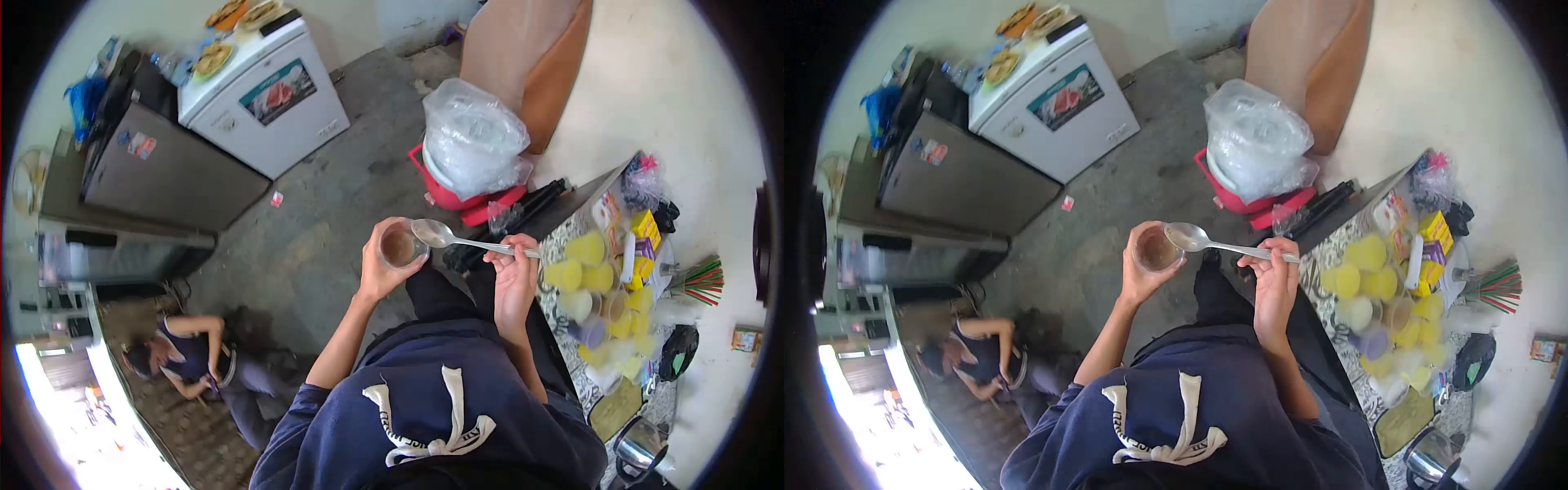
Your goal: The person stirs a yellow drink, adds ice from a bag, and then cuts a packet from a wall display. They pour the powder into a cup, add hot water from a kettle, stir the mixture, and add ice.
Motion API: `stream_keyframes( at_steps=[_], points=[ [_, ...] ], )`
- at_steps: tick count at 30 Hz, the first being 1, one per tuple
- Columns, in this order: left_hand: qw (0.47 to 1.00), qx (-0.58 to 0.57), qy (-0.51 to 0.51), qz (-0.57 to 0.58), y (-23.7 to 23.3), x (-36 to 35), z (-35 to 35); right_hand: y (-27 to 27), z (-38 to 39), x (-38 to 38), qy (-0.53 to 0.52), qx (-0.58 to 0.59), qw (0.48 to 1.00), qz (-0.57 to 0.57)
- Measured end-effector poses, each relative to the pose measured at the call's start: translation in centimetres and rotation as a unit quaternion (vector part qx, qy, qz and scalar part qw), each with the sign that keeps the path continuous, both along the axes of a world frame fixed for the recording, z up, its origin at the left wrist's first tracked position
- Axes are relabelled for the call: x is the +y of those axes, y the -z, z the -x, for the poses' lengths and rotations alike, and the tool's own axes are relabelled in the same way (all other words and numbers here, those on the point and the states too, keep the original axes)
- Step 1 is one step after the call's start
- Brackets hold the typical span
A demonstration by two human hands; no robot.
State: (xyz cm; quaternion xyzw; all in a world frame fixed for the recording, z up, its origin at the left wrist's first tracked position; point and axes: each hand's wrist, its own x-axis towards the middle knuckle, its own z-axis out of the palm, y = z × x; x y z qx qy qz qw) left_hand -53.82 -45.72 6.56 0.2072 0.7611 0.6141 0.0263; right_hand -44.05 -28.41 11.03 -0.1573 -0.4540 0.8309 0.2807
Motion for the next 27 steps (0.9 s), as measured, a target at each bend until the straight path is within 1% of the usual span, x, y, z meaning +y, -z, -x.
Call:
stream_keyframes(
  at_steps=[1, 3, 6, 8, 9, 10, 12, 13, 14, 16, 17, 18, 19, 20, 21, 22, 23, 24, 25, 26, 27],
  points=[
    [0.999, -0.006, 0.014, -0.029, -0.2, 0.8, 2.1, 0.1, 1.8, 0.7, 0.018, -0.011, 1.0, 0.006],
    [0.999, -0.003, 0.039, -0.033, -0.2, 2.5, 6.9, 1.0, 5.7, 2.7, 0.048, -0.009, 0.999, -0.001],
    [0.997, -0.033, 0.067, -0.019, 1.1, 3.8, 12.1, 2.3, 9.5, 4.6, 0.111, -0.027, 0.993, 0.008],
    [0.996, -0.045, 0.064, -0.034, 1.8, 4.9, 15.7, 4.9, 12.1, 6.4, 0.186, -0.067, 0.98, -0.012],
    [0.996, -0.046, 0.076, -0.033, 1.8, 5.4, 17.4, 7.2, 12.9, 7.4, 0.208, -0.065, 0.976, -0.03],
    [0.994, -0.053, 0.092, -0.033, 2.5, 5.7, 19.1, 8.8, 13.8, 8.0, 0.224, -0.072, 0.972, -0.03],
    [0.99, -0.091, 0.105, -0.013, 4.6, 6.7, 23.0, 11.0, 16.2, 9.3, 0.252, -0.131, 0.959, -0.006],
    [0.989, -0.084, 0.12, -0.012, 5.1, 7.4, 24.9, 11.8, 17.4, 9.9, 0.256, -0.172, 0.951, -0.006],
    [0.987, -0.088, 0.135, -0.009, 5.7, 8.4, 27.0, 12.9, 18.8, 10.6, 0.27, -0.176, 0.947, -0.002],
    [0.977, -0.088, 0.193, -0.037, 6.9, 10.3, 30.8, 15.8, 20.7, 11.6, 0.234, -0.252, 0.939, 0.029],
    [0.973, -0.095, 0.205, -0.037, 7.1, 11.2, 32.9, 17.0, 21.8, 11.9, 0.23, -0.262, 0.936, 0.044],
    [0.967, -0.085, 0.24, 0.005, 7.2, 12.0, 34.9, 18.6, 22.6, 12.2, 0.24, -0.268, 0.932, 0.046],
    [0.958, -0.07, 0.274, 0.042, 7.1, 13.1, 37.0, 20.3, 23.5, 12.7, 0.223, -0.287, 0.927, 0.089],
    [0.955, -0.073, 0.284, 0.04, 6.9, 14.2, 39.0, 21.1, 24.5, 13.1, 0.208, -0.304, 0.92, 0.133],
    [0.945, -0.078, 0.316, 0.027, 6.6, 15.1, 40.7, 21.3, 25.8, 13.7, 0.2, -0.306, 0.916, 0.166],
    [0.933, -0.082, 0.35, 0.013, 6.8, 16.2, 42.4, 23.0, 26.6, 14.4, 0.215, -0.307, 0.911, 0.171],
    [0.924, -0.06, 0.378, 0.027, 7.3, 17.1, 44.2, 24.8, 27.2, 15.3, 0.17, -0.356, 0.913, 0.104],
    [0.919, -0.066, 0.389, 0.026, 7.5, 18.1, 45.6, 26.0, 27.5, 16.1, 0.12, -0.402, 0.907, 0.037],
    [0.895, -0.046, 0.441, 0.04, 7.5, 19.3, 47.0, 26.0, 29.0, 16.6, 0.128, -0.476, 0.87, -0.035],
    [0.869, -0.022, 0.491, 0.054, 7.5, 20.5, 48.2, 25.9, 29.9, 17.4, 0.138, -0.477, 0.868, -0.029],
    [0.862, -0.025, 0.503, 0.059, 7.9, 21.4, 48.9, 26.3, 30.3, 17.7, 0.103, -0.56, 0.794, -0.213]
  ],
)
